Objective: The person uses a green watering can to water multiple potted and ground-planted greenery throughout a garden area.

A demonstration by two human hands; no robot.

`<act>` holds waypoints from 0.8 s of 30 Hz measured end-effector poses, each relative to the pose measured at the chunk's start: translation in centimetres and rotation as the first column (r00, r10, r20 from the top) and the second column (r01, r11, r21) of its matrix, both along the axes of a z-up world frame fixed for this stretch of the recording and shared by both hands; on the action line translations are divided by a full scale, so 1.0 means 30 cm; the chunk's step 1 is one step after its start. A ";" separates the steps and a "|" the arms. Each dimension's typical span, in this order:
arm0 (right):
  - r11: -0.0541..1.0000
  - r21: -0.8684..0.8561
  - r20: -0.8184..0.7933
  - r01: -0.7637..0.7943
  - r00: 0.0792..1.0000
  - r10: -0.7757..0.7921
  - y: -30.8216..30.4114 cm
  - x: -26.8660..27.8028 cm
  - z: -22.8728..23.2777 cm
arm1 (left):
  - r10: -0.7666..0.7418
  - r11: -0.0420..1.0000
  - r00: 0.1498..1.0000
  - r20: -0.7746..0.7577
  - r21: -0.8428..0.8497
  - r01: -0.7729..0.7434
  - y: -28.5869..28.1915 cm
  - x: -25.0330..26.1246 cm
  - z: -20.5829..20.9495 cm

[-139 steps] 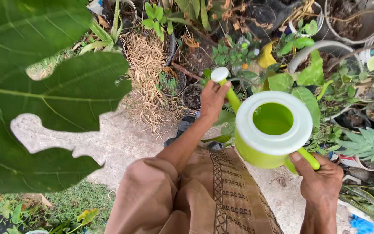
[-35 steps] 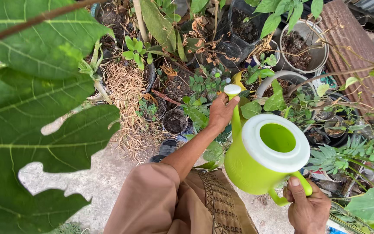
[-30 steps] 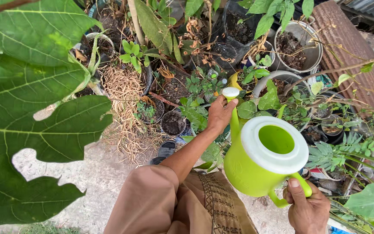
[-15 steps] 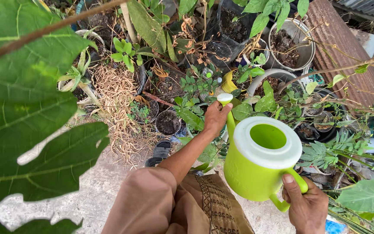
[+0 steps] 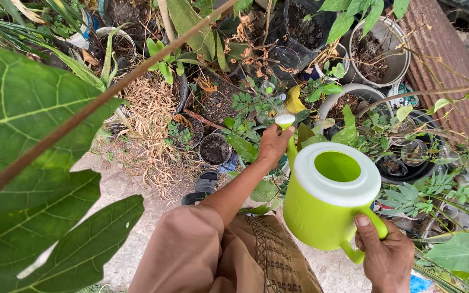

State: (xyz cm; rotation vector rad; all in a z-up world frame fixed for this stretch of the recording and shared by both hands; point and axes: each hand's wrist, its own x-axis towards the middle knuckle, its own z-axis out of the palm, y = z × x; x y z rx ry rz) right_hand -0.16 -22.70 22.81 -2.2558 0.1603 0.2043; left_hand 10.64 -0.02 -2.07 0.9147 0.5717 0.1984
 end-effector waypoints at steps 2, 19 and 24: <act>1.000 0.022 0.002 0.006 1.000 -0.006 -0.011 -0.003 -0.005 | 0.001 1.000 1.000 -0.007 0.027 -0.001 -0.005 -0.001 0.007; 0.922 0.387 0.070 -0.012 0.997 -0.017 -0.285 -0.100 -0.146 | -0.032 0.992 0.994 0.104 0.128 0.019 -0.111 -0.026 0.115; 0.925 0.376 0.037 0.052 0.997 -0.071 -0.301 -0.111 -0.150 | -0.038 0.982 0.997 0.073 0.185 0.024 -0.122 -0.025 0.119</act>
